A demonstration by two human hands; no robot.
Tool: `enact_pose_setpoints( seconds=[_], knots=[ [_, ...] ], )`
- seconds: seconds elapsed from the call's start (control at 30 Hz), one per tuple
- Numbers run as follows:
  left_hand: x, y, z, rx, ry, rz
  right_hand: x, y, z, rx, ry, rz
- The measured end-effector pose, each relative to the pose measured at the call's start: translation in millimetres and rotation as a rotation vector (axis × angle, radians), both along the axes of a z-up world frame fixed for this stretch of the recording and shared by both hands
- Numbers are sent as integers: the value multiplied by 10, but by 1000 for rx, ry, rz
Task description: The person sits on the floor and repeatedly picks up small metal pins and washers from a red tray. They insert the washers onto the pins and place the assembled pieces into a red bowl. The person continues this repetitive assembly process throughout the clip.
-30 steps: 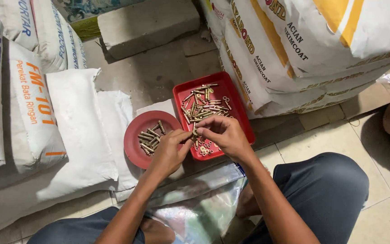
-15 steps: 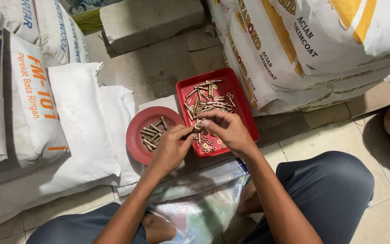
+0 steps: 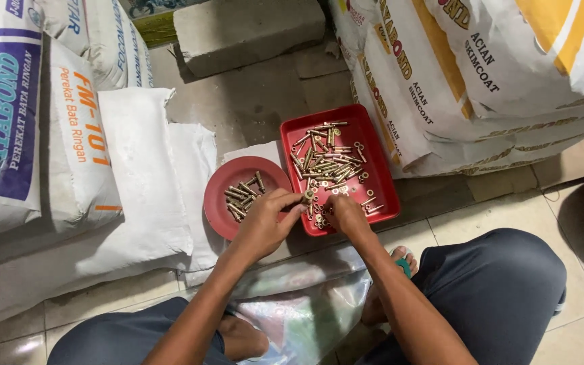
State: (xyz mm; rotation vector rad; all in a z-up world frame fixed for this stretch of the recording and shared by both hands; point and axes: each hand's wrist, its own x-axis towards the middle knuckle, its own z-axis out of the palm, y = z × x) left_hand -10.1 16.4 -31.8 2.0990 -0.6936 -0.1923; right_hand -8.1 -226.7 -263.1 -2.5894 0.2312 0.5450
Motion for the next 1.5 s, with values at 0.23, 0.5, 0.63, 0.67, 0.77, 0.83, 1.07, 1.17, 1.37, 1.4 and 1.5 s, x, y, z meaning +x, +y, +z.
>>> enact_pose_setpoints(
  seconds=[0.23,0.5,0.63,0.67,0.77,0.83,1.07,1.17,1.37,1.4,1.5],
  knots=[
    [-15,61,61,12,41,-33,-76,88,121,-14,-30,44],
    [114,137,170,-70,152,12,-61,175,1147,372,-230,-254],
    [111,111,267,-60,190,-15,-141,279,2059,954,-482,-386],
    [104,90,269,-70,216,-22,-184,288,2229,1004,-530,-369],
    [84,29,281,-71,226,-55,-298,309,2475,1067,-604,-325],
    [73,8,283,-60,209,-78,-339,332,2500,1083,-629,-298],
    [84,-18,257,-87,176,-104,-354,289,2569,1058,-719,-77],
    [93,-18,246,-106,169,-99,-353,278,2616,1010,-743,-25],
    [84,-29,293,-72,118,-114,-311,253,2587,933,-746,12],
    [77,-28,299,-50,99,-113,-301,246,2584,923,-735,26],
    [83,-2,310,-16,60,-120,-335,207,2721,895,-678,54]
  ],
)
